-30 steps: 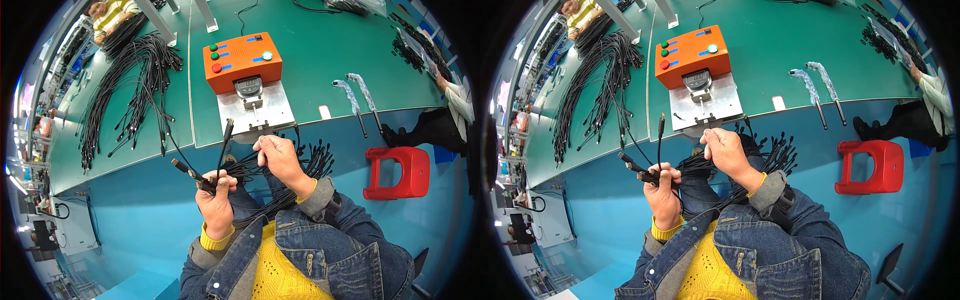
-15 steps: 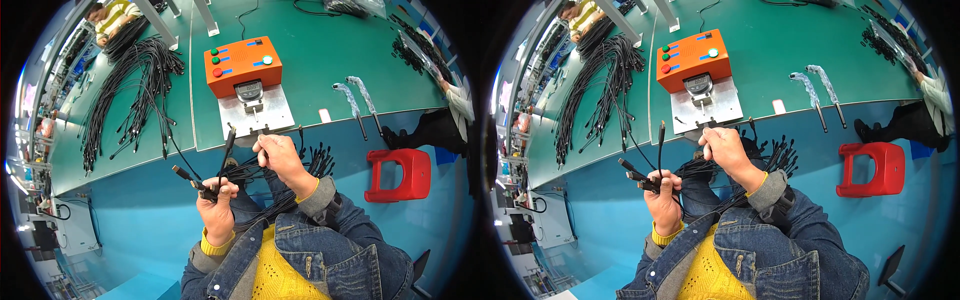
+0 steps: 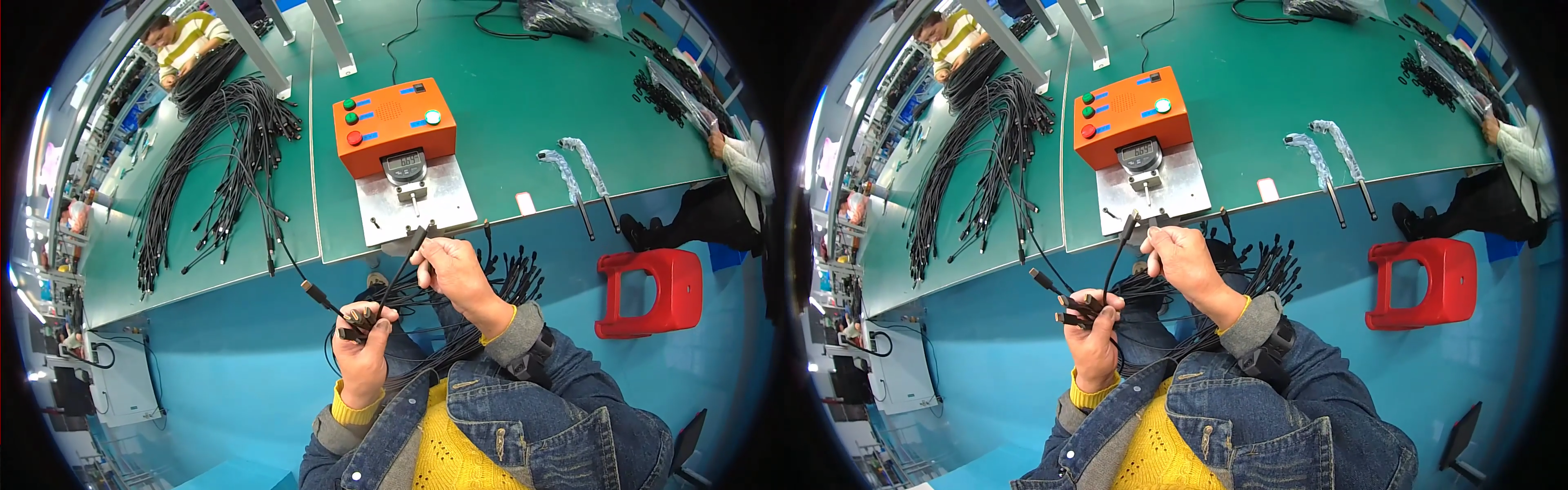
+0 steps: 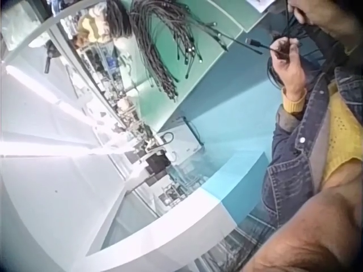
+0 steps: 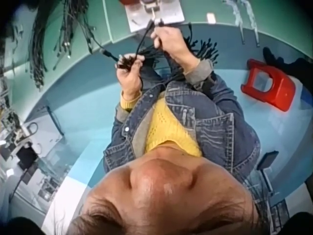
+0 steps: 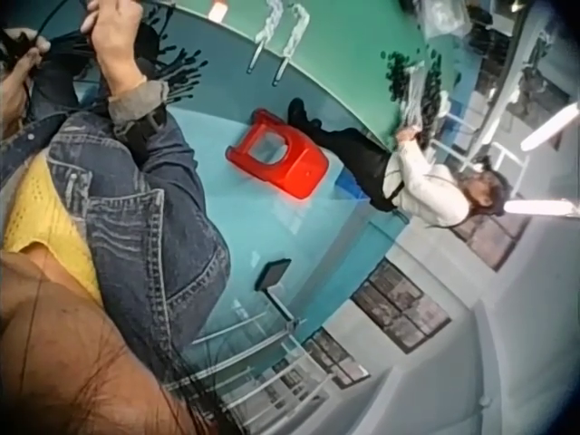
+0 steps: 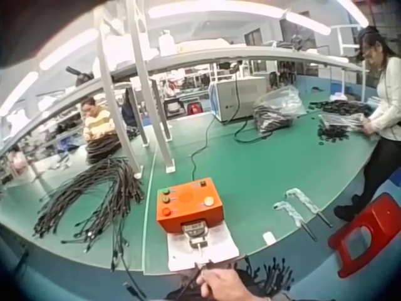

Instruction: Processing a bundle of black wire harnesses by inserting connectors into a testing machine at a factory workbench.

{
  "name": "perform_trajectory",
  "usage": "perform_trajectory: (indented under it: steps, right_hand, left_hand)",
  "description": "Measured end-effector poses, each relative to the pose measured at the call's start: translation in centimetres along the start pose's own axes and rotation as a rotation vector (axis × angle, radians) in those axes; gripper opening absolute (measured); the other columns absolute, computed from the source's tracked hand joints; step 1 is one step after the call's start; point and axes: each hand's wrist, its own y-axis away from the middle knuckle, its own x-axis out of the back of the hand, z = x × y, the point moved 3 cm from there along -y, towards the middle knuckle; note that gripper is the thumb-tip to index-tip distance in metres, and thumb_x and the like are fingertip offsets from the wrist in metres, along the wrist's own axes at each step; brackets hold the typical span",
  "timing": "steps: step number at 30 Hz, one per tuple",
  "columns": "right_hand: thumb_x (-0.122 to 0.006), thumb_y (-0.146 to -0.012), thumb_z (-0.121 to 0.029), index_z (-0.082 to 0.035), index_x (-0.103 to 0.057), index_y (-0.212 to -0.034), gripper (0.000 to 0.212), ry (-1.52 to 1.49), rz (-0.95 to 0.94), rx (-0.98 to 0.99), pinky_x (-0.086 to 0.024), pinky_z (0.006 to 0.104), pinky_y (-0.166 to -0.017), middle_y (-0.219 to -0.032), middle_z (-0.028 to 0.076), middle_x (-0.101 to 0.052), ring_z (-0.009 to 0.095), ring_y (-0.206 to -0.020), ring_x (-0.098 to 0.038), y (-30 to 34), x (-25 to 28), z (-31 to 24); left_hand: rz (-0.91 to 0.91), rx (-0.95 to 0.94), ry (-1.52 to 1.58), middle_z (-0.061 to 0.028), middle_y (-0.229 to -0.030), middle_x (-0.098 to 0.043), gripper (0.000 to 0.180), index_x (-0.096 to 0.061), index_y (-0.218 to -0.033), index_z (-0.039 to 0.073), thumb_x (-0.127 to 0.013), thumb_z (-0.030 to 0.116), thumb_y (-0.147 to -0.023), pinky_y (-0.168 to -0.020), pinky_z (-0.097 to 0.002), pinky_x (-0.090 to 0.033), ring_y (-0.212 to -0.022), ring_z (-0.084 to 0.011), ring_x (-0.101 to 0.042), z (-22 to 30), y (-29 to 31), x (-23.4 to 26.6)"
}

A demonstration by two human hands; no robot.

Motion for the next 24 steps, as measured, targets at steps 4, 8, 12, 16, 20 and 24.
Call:
perform_trajectory:
  steps: [4,8,12,16,20,24]
  right_hand:
    - [-0.043,-0.085,-0.018,0.001,-0.055,-0.073,0.025,0.149,-0.075,-0.090,-0.033,0.0203,-0.037,-0.052,0.004,-0.053,0.007,-0.041,-0.044,0.9,0.3,0.6]
    - [-0.048,-0.083,-0.020,0.005,-0.055,-0.080,0.025,0.979,-0.001,0.030,-0.038,0.0230,-0.041,-0.061,0.007,-0.058,0.010,-0.047,-0.051,2.1,2.5,0.6]
    - [-0.051,-0.083,-0.020,0.005,-0.055,-0.086,0.026,1.135,0.173,0.349,-0.039,0.0230,-0.042,-0.069,0.007,-0.060,0.010,-0.050,-0.052,3.3,1.9,-0.6]
    - [-0.050,-0.084,-0.019,0.003,-0.055,-0.091,0.024,0.369,0.097,0.386,-0.038,0.0207,-0.043,-0.075,0.006,-0.060,0.007,-0.051,-0.050,3.8,-0.1,-3.7]
    - [-0.047,-0.086,-0.019,0.001,-0.055,-0.089,0.022,0.004,0.047,0.240,-0.035,0.0175,-0.043,-0.072,0.003,-0.058,0.004,-0.050,-0.045,3.3,0.0,-3.4]
    - [-0.045,-0.087,-0.020,-0.001,-0.056,-0.083,0.023,-0.038,-0.001,0.074,-0.032,0.0151,-0.042,-0.064,0.000,-0.053,0.002,-0.048,-0.040,1.8,0.8,-1.0]
  left_hand:
    - [-0.032,0.001,0.002,-0.0082,-0.085,-0.057,0.021,-0.048,-0.097,0.000,-0.048,-0.007,-0.077,-0.067,-0.0216,-0.042,-0.076,-0.0124,-0.054,-0.4,0.0,0.5]
    - [-0.022,0.021,0.020,-0.0096,-0.085,-0.057,0.020,-0.049,-0.099,-0.001,-0.049,-0.004,-0.079,-0.067,-0.0223,-0.043,-0.076,-0.0134,-0.055,-0.6,-0.4,0.2]
    - [-0.033,0.038,0.062,-0.0113,-0.086,-0.058,0.018,-0.050,-0.098,-0.002,-0.050,-0.002,-0.080,-0.067,-0.0239,-0.044,-0.074,-0.0140,-0.055,-1.0,-0.2,0.2]
    - [-0.071,0.056,0.051,-0.0104,-0.090,-0.058,0.015,-0.050,-0.097,-0.001,-0.050,0.000,-0.081,-0.069,-0.0239,-0.045,-0.078,-0.0137,-0.056,-1.5,-0.2,0.0]
    - [-0.085,0.059,-0.042,-0.0113,-0.090,-0.058,0.015,-0.051,-0.096,-0.002,-0.049,-0.001,-0.081,-0.072,-0.0250,-0.045,-0.078,-0.0145,-0.056,-1.6,0.4,-0.6]
    - [0.046,-0.143,-0.183,-0.0112,-0.089,-0.059,0.015,-0.053,-0.095,-0.002,-0.051,-0.001,-0.081,-0.074,-0.0263,-0.045,-0.077,-0.0151,-0.056,-0.6,0.1,-0.4]
